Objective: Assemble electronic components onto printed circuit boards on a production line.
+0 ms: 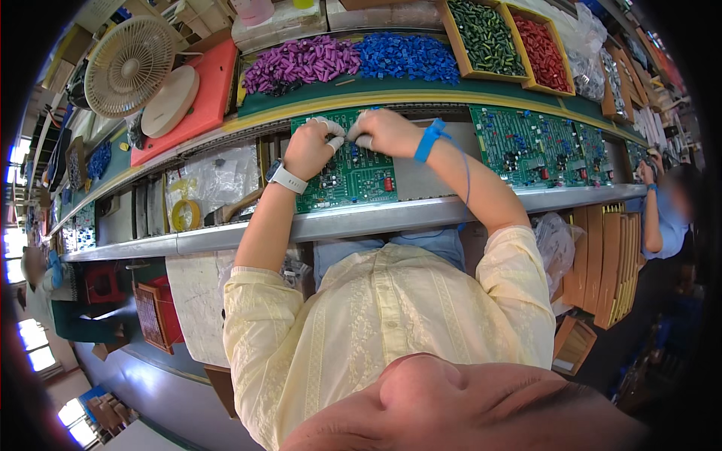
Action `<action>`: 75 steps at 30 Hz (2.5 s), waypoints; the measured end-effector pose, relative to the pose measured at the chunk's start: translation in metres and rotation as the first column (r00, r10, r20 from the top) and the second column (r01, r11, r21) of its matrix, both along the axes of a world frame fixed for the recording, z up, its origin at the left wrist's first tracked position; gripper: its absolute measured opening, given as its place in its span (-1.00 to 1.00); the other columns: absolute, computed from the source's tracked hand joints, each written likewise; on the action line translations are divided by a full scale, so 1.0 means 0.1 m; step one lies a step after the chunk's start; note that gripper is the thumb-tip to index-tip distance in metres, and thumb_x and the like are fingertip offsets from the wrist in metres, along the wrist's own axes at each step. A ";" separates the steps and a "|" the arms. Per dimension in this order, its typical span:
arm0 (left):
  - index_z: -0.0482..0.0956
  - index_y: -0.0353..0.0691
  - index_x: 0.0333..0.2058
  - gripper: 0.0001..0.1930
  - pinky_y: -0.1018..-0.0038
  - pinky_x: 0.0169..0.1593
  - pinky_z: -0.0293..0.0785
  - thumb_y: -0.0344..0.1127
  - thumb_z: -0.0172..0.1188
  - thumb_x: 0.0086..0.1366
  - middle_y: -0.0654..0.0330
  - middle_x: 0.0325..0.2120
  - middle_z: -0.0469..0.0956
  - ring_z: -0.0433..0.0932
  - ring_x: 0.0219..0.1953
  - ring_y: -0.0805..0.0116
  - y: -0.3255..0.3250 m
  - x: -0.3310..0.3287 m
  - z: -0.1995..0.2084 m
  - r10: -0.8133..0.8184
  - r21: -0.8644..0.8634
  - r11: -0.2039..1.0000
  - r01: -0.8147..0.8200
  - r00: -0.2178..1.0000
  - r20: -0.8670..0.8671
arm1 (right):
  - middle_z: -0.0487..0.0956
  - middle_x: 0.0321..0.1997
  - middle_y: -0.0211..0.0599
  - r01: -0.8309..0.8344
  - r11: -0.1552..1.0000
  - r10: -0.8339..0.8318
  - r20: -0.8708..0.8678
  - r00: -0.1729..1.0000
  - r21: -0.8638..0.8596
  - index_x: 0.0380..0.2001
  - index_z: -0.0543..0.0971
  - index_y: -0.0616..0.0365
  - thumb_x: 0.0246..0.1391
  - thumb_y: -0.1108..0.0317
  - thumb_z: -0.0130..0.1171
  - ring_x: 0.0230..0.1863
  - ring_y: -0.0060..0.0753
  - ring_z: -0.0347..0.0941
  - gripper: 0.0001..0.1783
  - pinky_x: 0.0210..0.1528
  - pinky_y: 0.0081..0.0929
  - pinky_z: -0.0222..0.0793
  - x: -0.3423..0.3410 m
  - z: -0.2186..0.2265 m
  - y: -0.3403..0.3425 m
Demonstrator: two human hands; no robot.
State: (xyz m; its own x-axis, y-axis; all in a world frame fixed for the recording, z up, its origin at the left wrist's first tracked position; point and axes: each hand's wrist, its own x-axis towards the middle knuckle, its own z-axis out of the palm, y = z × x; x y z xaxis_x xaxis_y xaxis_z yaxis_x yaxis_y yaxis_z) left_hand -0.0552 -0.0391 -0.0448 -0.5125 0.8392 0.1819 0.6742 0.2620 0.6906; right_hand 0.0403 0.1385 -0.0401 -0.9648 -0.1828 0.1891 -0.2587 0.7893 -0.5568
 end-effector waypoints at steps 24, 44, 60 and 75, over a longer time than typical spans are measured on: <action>0.59 -0.25 -0.51 -0.92 0.27 -0.21 0.40 -0.38 0.18 0.00 0.06 -0.47 0.51 0.47 -0.31 0.08 0.08 0.06 -0.04 -0.052 -0.073 0.996 0.043 0.990 -0.133 | 0.54 -0.39 -0.14 0.441 0.885 -0.464 -0.198 0.863 -0.152 -0.43 0.54 0.14 -0.17 0.36 0.12 -0.33 -0.09 0.47 -0.84 -0.24 -0.24 0.38 -0.18 0.05 0.40; 0.59 -0.28 -0.28 -0.77 0.59 -0.34 0.39 -0.32 0.24 0.08 0.22 -0.52 0.57 0.45 -0.49 0.55 -0.08 -0.25 -0.05 0.192 0.173 0.954 -0.245 0.942 0.274 | 0.56 -0.30 -0.15 0.013 1.000 -0.012 0.073 0.997 -0.013 -0.35 0.57 0.15 -0.11 0.38 0.09 -0.20 -0.10 0.46 -0.80 -0.12 -0.24 0.34 -0.11 -0.03 -0.03; 0.59 -0.29 -0.28 -0.78 0.57 -0.37 0.41 -0.33 0.21 0.10 0.13 -0.51 0.58 0.49 -0.51 0.48 -0.06 -0.23 -0.03 0.307 0.198 0.919 -0.341 0.934 0.181 | 0.57 -0.35 -0.18 0.044 0.996 -0.054 0.124 0.991 0.083 -0.40 0.60 0.11 -0.16 0.38 0.11 -0.25 -0.13 0.48 -0.81 -0.18 -0.23 0.37 -0.14 -0.07 -0.06; 0.44 -0.28 -0.04 -0.66 0.48 -0.09 0.32 -0.25 -0.01 0.26 0.15 -0.18 0.50 0.45 -0.22 0.41 -1.39 -0.47 0.09 0.090 0.435 0.541 -0.720 0.563 0.821 | 0.55 -0.25 -0.14 0.049 0.998 -0.047 0.045 0.998 -0.044 -0.23 0.57 0.15 -0.02 0.41 0.08 -0.18 -0.13 0.45 -0.76 -0.10 -0.33 0.35 -0.01 0.03 0.05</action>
State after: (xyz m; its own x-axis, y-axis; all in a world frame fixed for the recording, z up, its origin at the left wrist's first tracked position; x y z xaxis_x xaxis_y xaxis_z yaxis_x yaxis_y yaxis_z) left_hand -0.1019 -0.1785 -0.0355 -0.9667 0.2557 0.0114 -0.0885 -0.3755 0.9226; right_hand 0.0393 0.1430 -0.0371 -0.9798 -0.1283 0.1531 -0.1955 0.7742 -0.6020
